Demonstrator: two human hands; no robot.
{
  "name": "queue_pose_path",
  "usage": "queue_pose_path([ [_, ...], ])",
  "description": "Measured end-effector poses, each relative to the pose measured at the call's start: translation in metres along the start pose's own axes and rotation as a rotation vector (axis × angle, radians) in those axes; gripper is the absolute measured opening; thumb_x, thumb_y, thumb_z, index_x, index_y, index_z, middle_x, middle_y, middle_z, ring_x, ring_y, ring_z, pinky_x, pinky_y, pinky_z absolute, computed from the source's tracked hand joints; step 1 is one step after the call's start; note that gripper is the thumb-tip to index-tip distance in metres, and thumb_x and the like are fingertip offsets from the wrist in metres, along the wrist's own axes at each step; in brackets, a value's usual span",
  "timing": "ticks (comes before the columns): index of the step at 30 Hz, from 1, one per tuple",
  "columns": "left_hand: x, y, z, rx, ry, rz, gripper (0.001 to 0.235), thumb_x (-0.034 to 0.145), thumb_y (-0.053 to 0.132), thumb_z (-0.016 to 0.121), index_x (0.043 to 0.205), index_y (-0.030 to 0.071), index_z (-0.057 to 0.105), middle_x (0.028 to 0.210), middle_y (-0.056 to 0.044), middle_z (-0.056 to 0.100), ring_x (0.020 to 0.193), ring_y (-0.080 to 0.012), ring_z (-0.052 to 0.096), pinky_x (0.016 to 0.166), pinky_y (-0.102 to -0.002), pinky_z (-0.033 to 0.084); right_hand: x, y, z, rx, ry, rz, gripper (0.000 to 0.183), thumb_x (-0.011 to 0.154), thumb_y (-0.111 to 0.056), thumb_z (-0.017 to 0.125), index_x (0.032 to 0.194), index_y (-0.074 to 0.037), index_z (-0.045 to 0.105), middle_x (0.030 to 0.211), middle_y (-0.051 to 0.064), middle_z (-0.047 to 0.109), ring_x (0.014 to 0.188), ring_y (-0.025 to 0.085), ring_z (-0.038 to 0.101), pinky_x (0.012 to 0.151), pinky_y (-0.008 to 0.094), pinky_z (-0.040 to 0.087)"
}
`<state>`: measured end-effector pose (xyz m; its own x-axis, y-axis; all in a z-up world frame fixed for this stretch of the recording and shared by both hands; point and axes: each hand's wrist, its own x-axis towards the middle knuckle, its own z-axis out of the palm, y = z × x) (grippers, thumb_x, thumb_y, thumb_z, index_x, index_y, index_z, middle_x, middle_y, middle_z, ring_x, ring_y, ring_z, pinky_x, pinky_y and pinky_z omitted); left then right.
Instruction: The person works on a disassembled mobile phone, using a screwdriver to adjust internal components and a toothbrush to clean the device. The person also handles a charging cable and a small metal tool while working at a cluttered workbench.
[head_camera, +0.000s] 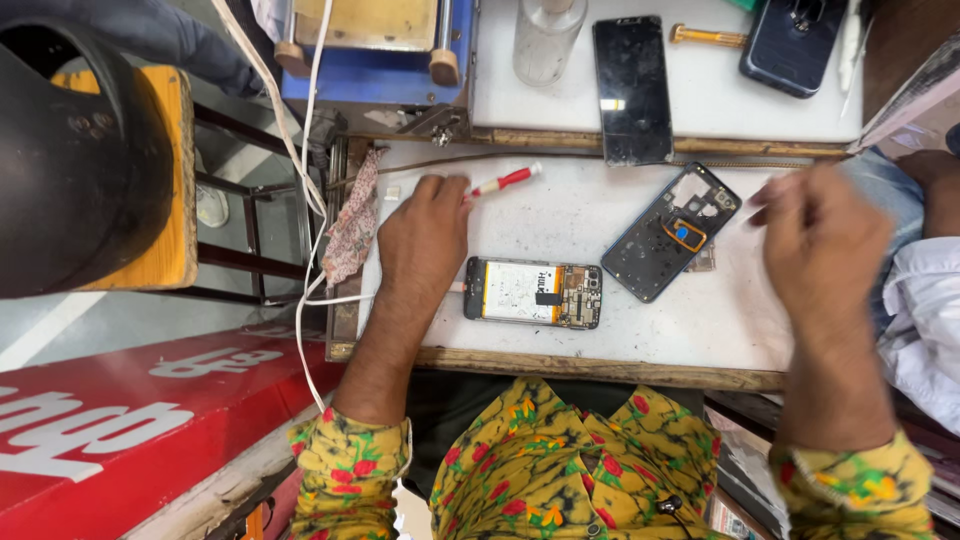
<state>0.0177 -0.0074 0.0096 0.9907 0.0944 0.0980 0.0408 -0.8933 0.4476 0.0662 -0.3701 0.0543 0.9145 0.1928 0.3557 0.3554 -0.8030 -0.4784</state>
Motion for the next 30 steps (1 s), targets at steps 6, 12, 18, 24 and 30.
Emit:
queue_pose_path([
  [6, -0.038, -0.011, 0.001, -0.017, 0.033, -0.009, 0.021, 0.100, 0.027, 0.075, 0.099, 0.008, 0.067, 0.096, -0.008, 0.067, 0.091, -0.0315, 0.069, 0.079, -0.044, 0.056, -0.084, -0.069, 0.047, 0.271, -0.275, -0.041, 0.010, 0.099, -0.013, 0.067, 0.102, -0.008, 0.074, 0.100, 0.009, 0.077, 0.090, 0.022, 0.076, 0.080, 0.033, 0.060],
  [12, -0.097, 0.018, 0.005, 0.187, 0.099, 0.270, 0.043, 0.081, 0.032, 0.072, 0.115, 0.007, 0.071, 0.128, -0.014, 0.064, 0.126, -0.0448, 0.052, 0.100, -0.063, 0.040, -0.104, -0.103, 0.077, 0.202, -0.485, -0.366, 0.040, 0.082, -0.007, 0.073, 0.122, -0.010, 0.072, 0.127, 0.010, 0.071, 0.132, 0.029, 0.059, 0.117, 0.055, 0.038],
  [18, -0.118, 0.011, -0.006, -0.130, 0.027, 0.268, 0.035, 0.098, 0.022, 0.072, 0.131, 0.012, 0.066, 0.143, -0.011, 0.059, 0.143, -0.0361, 0.046, 0.120, -0.059, 0.036, -0.090, -0.106, 0.085, 0.060, -0.385, -0.319, 0.047, 0.086, -0.015, 0.079, 0.132, -0.015, 0.066, 0.142, 0.011, 0.062, 0.146, 0.037, 0.045, 0.124, 0.063, 0.028],
  [24, -0.066, 0.010, 0.018, -0.075, -0.013, 0.379, 0.062, 0.087, 0.032, 0.077, 0.141, 0.006, 0.061, 0.136, -0.012, 0.061, 0.136, -0.0376, 0.047, 0.114, -0.059, 0.034, -0.061, -0.104, 0.089, -0.081, -0.406, -0.277, 0.082, 0.082, -0.036, 0.085, 0.152, -0.012, 0.051, 0.150, 0.015, 0.054, 0.150, 0.048, 0.031, 0.119, 0.074, 0.021],
  [30, -0.051, 0.031, 0.009, 0.001, -0.110, 0.413, 0.065, 0.080, 0.031, 0.081, 0.138, 0.007, 0.062, 0.113, -0.009, 0.063, 0.122, -0.0323, 0.053, 0.113, -0.057, 0.037, -0.062, -0.105, 0.086, -0.144, -0.401, -0.238, 0.094, 0.076, -0.043, 0.087, 0.156, -0.016, 0.046, 0.153, 0.013, 0.049, 0.151, 0.049, 0.026, 0.116, 0.078, 0.019],
])
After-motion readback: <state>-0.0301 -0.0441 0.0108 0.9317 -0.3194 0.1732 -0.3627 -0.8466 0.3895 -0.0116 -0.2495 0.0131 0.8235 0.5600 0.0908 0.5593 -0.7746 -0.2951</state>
